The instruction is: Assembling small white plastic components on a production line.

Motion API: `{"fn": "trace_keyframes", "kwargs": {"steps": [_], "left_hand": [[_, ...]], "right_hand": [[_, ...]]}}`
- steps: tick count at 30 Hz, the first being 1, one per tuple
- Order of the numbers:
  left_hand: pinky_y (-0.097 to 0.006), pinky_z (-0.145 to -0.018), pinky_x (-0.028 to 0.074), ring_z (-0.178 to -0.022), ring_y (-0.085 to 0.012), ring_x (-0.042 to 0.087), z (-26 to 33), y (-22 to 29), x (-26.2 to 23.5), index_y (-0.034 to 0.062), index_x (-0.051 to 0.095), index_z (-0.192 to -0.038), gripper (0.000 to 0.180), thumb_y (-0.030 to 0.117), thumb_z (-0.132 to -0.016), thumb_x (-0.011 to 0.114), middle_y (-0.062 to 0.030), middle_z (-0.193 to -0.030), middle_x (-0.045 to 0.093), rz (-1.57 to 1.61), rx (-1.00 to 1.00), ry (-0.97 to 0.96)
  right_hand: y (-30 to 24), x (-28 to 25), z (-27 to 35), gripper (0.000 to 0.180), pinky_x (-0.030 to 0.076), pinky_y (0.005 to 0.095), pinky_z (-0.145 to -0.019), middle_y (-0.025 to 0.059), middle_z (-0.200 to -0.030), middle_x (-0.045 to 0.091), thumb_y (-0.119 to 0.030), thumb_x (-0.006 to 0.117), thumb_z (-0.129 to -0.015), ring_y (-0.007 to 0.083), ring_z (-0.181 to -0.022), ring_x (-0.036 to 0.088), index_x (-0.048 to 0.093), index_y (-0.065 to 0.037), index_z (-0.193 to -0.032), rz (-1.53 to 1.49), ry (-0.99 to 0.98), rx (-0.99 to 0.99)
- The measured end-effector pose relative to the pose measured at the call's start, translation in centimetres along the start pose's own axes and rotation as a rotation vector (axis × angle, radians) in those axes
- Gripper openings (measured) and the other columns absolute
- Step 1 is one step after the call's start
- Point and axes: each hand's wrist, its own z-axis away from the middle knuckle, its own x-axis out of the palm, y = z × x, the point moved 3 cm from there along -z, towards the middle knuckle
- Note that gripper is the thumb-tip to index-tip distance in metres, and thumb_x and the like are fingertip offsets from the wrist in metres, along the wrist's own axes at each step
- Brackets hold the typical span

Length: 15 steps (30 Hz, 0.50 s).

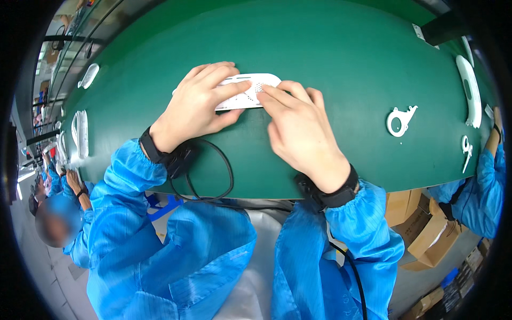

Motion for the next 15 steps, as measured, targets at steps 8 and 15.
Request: {"fn": "trace_keyframes", "kwargs": {"steps": [8, 15], "left_hand": [[-0.038, -0.084, 0.048, -0.095, -0.027, 0.061, 1.0, -0.1, 0.6, 0.0119, 0.066, -0.115, 0.054, 0.019, -0.064, 0.08, -0.0115, -0.11, 0.059, -0.026, 0.071, -0.041], [-0.038, -0.074, 0.051, -0.087, -0.0269, 0.062, 2.1, -0.1, -0.1, 0.0152, 0.066, -0.116, 0.056, 0.019, -0.062, 0.079, -0.0119, -0.112, 0.06, -0.08, 0.075, -0.02]], "right_hand": [[-0.9, 0.8, 0.4, 0.046, 0.041, 0.0402, -0.091, 0.0117, -0.121, 0.062, 0.0, 0.059, -0.071, 0.026, -0.116, 0.052, 0.061, 0.004, -0.117, 0.222, -0.063, -0.108], [-1.5, 1.2, 0.7, 0.047, 0.042, 0.0385, -0.088, 0.0134, -0.123, 0.061, -0.002, 0.059, -0.072, 0.0247, -0.116, 0.053, 0.061, 0.005, -0.118, 0.249, -0.05, -0.197]]}}
